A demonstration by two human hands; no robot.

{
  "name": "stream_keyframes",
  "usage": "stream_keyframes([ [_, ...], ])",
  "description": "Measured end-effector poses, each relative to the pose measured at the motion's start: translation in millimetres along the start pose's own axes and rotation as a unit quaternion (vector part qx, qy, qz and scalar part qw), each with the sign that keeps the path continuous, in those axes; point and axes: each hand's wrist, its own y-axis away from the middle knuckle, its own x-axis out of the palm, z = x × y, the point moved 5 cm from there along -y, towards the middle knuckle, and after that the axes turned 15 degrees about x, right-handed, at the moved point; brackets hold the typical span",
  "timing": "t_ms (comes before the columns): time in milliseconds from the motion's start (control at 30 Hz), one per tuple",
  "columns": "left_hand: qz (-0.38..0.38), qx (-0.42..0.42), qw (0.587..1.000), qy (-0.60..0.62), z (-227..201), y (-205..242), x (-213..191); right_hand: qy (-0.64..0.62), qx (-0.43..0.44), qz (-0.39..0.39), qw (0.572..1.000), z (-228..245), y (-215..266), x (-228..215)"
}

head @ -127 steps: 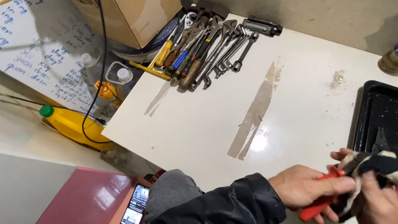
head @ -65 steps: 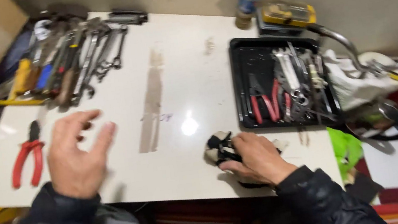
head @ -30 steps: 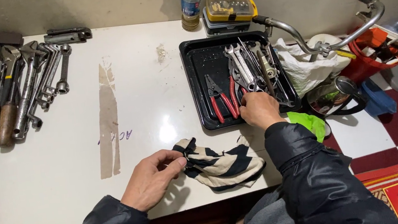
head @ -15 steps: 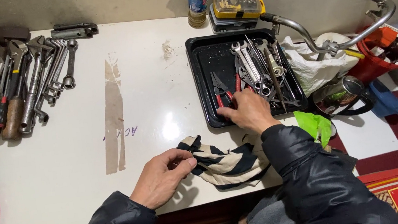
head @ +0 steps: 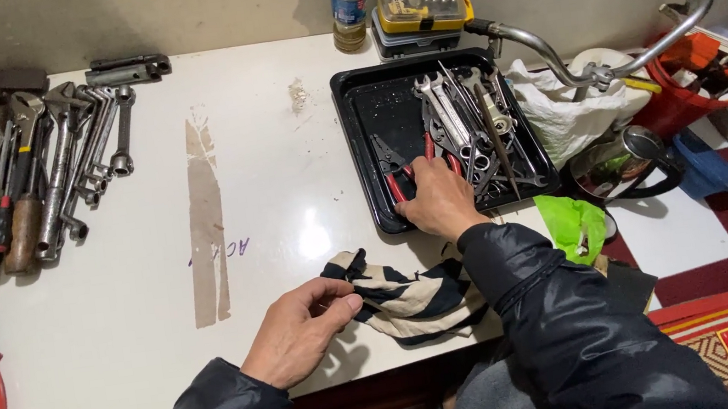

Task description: Cleaning a pair of pliers by wiping them thoroughly with a cloth at a workbench.

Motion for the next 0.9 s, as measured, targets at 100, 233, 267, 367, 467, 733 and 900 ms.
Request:
stream_keyframes([
  [100,0.0,0.006,1.0,0.004,3,-2,1,0.018,0.002,0.001,1.0,1,0,2],
  [233,-0.005,0.015,1.0,0.008,6,-4,2,0.046,-0.007,-0.023,0.999,3,-6,6],
  [267,-0.005,0.014,1.0,0.007,6,-4,2,0.033,-0.001,-0.016,0.999,4,-6,5],
  [367,0.002,0.013,1.0,0.027,0,-1,-1,-0.123,0.067,0.06,0.988,8,10,-19],
  [467,0.015,0.002,0.995,0.101,6,-4,-1,-0.387,0.151,0.138,0.899,-2,5,-22],
  [733,-0.055,0.078,0.961,0.261,11,-11,0,-0.583,0.057,0.191,0.788,-12,13,-30],
  [900,-0.091,0.09,0.945,0.302,11,-16,3,-0.446,0.027,0.109,0.888,15,77,-33],
])
